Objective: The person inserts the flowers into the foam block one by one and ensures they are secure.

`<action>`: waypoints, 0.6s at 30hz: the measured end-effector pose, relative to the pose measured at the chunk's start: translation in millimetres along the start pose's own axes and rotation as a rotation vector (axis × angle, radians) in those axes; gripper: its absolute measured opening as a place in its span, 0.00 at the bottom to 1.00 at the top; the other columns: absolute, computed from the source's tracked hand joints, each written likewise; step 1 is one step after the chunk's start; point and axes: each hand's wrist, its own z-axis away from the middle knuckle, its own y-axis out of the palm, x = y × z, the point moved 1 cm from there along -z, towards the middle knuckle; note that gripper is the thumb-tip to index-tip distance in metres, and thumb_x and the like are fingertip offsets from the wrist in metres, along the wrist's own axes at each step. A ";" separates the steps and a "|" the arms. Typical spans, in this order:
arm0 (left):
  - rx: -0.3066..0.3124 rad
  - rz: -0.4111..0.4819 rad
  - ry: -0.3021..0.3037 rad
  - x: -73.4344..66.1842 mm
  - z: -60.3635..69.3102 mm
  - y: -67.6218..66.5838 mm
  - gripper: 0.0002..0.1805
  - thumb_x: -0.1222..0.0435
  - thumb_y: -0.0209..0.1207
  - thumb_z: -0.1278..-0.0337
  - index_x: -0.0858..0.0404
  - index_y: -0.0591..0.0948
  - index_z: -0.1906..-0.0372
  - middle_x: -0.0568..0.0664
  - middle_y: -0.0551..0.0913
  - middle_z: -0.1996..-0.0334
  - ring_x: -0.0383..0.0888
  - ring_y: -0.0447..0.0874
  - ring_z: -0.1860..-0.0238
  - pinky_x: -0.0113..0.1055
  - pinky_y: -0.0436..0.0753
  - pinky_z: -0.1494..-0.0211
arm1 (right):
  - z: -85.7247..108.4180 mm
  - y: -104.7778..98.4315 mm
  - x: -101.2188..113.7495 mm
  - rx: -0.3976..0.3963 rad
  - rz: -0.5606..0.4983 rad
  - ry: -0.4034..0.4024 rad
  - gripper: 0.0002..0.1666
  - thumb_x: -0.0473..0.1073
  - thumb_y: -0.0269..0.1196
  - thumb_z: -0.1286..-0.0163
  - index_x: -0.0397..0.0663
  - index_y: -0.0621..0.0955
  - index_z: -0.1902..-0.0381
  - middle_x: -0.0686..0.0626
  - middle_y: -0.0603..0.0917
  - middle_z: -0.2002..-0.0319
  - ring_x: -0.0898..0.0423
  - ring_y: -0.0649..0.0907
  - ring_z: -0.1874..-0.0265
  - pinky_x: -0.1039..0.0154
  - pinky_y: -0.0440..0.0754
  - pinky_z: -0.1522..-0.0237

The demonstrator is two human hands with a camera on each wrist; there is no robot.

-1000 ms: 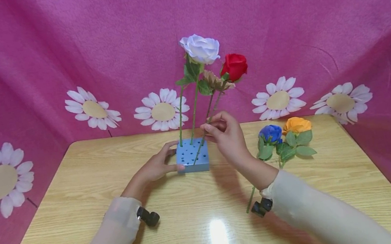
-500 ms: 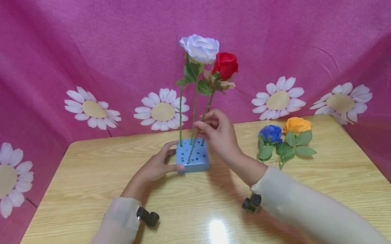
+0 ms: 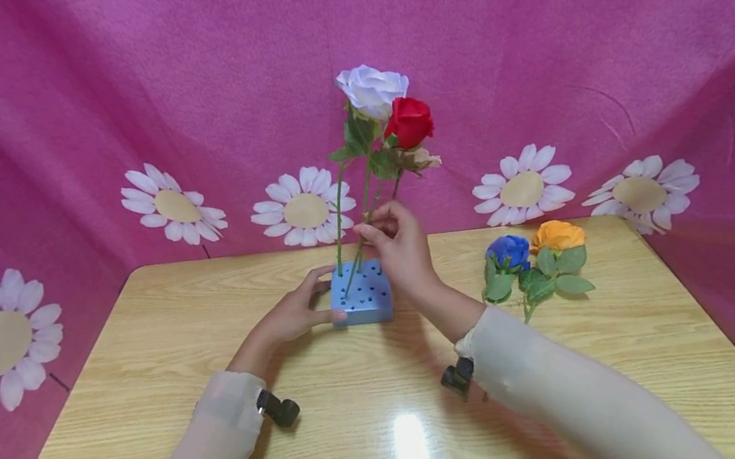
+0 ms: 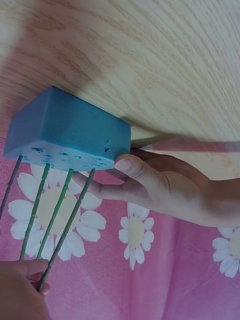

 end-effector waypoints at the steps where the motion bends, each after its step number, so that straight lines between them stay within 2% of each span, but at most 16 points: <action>1: -0.001 0.003 0.001 0.1 0.1 0.1 0.50 0.51 0.72 0.40 0.43 0.55 0.20 0.60 0.67 0.24 0.58 0.59 0.21 0.61 0.52 0.20 | -0.4 0.9 -0.1 0.001 0.004 0.000 0.06 0.27 0.62 0.28 0.32 0.75 0.57 0.30 0.86 0.57 0.39 0.88 0.54 0.44 0.87 0.50; 8: -0.005 0.012 0.007 2.0 -1.2 0.6 0.50 0.52 0.73 0.41 0.43 0.56 0.20 0.60 0.68 0.24 0.56 0.59 0.21 0.60 0.51 0.20 | -2.7 4.8 -1.3 0.005 0.026 0.006 0.06 0.29 0.63 0.27 0.34 0.75 0.57 0.28 0.85 0.56 0.35 0.87 0.53 0.54 0.89 0.54; 16: 0.002 -0.006 0.032 2.3 -2.0 0.4 0.49 0.54 0.72 0.40 0.47 0.56 0.20 0.63 0.68 0.25 0.58 0.60 0.21 0.60 0.55 0.21 | -3.4 8.5 -4.5 -0.012 0.009 -0.007 0.06 0.27 0.63 0.28 0.33 0.76 0.58 0.28 0.86 0.56 0.47 0.88 0.59 0.41 0.86 0.49; 18: 0.002 -0.003 0.030 2.4 -2.1 0.4 0.49 0.54 0.72 0.40 0.46 0.56 0.20 0.63 0.67 0.25 0.57 0.60 0.21 0.60 0.55 0.20 | -2.9 8.8 -4.7 -0.016 0.011 -0.009 0.06 0.27 0.64 0.29 0.33 0.76 0.59 0.29 0.86 0.58 0.48 0.88 0.60 0.41 0.86 0.49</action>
